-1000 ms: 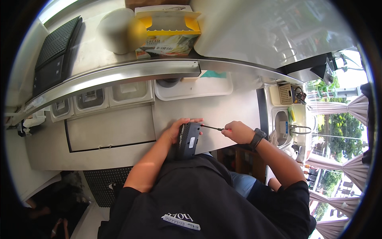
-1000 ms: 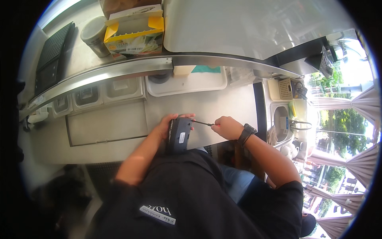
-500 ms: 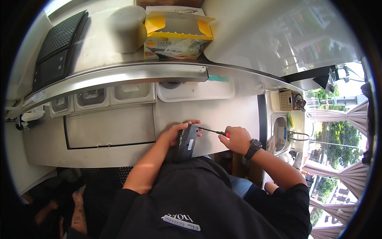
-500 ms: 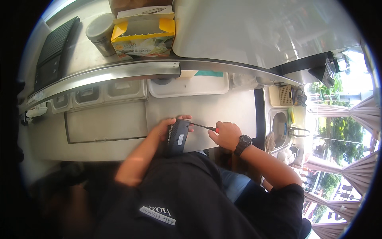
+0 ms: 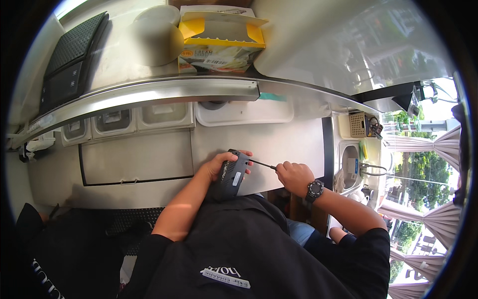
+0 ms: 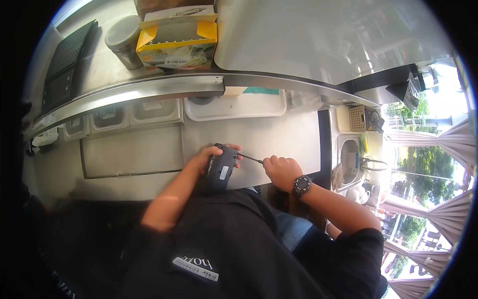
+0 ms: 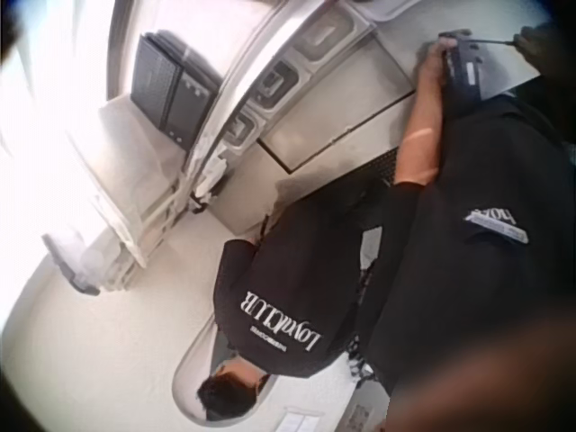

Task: The person uses a screwdriver to remove screws from a small black electronic device, opens the casing, and inspects the internal circuit board. They then reassemble the device by closing the casing.

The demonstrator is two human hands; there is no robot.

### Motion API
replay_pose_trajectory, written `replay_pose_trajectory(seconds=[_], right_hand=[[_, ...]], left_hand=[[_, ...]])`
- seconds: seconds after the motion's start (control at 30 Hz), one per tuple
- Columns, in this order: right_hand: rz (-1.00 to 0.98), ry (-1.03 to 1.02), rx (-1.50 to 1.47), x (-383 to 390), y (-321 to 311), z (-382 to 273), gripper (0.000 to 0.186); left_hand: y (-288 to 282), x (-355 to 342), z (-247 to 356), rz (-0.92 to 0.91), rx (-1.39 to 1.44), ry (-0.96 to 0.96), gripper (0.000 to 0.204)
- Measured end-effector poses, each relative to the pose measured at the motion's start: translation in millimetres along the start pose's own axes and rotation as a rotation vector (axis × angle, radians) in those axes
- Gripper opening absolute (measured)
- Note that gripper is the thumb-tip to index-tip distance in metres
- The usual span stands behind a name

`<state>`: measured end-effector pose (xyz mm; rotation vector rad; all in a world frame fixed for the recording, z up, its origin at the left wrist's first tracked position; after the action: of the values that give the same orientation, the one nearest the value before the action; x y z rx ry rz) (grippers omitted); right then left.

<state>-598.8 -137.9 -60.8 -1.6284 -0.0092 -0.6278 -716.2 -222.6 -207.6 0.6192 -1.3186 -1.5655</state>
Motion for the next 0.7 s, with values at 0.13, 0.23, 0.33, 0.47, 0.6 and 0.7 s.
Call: replay_pose_trajectory(seconds=[0.13, 0.23, 0.33, 0.47, 0.6, 0.7], right_hand=[[-0.075, 0.154, -0.273, -5, -4, 19, 0.03], [-0.506, 0.562, -0.884, 10, 40, 50, 0.035], [-0.665, 0.702, -1.327, 23, 57, 42, 0.037], [-0.203, 0.175, -0.579, 3, 14, 31, 0.028], [0.037, -0.129, 0.16, 10, -16, -6, 0.03], [0.219, -0.023, -0.082, 13, -41, 3, 0.032]], left_hand=[[-3, -3, 1, 0.0, 0.031, 0.029, 0.09], [-5, -1, 0, 0.01, 0.036, 0.048, 0.091], [-7, 0, 2, 0.017, 0.017, 0.056, 0.091], [-9, 1, 0, 0.019, -0.014, 0.04, 0.092], [-6, -2, -1, -0.032, 0.042, 0.005, 0.09], [-4, -2, -1, -0.062, 0.068, 0.029, 0.086]])
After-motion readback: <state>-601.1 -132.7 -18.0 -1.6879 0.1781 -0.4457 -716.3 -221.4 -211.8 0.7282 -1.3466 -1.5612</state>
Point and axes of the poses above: each hand's wrist, its own x-axis away from the middle knuckle, its own y-axis out of the palm, z = x × y, the point moved 10 cm from there along -x, towards the middle knuckle, and after that the axes turned 1 degree about -x, right-handed, at the moved point
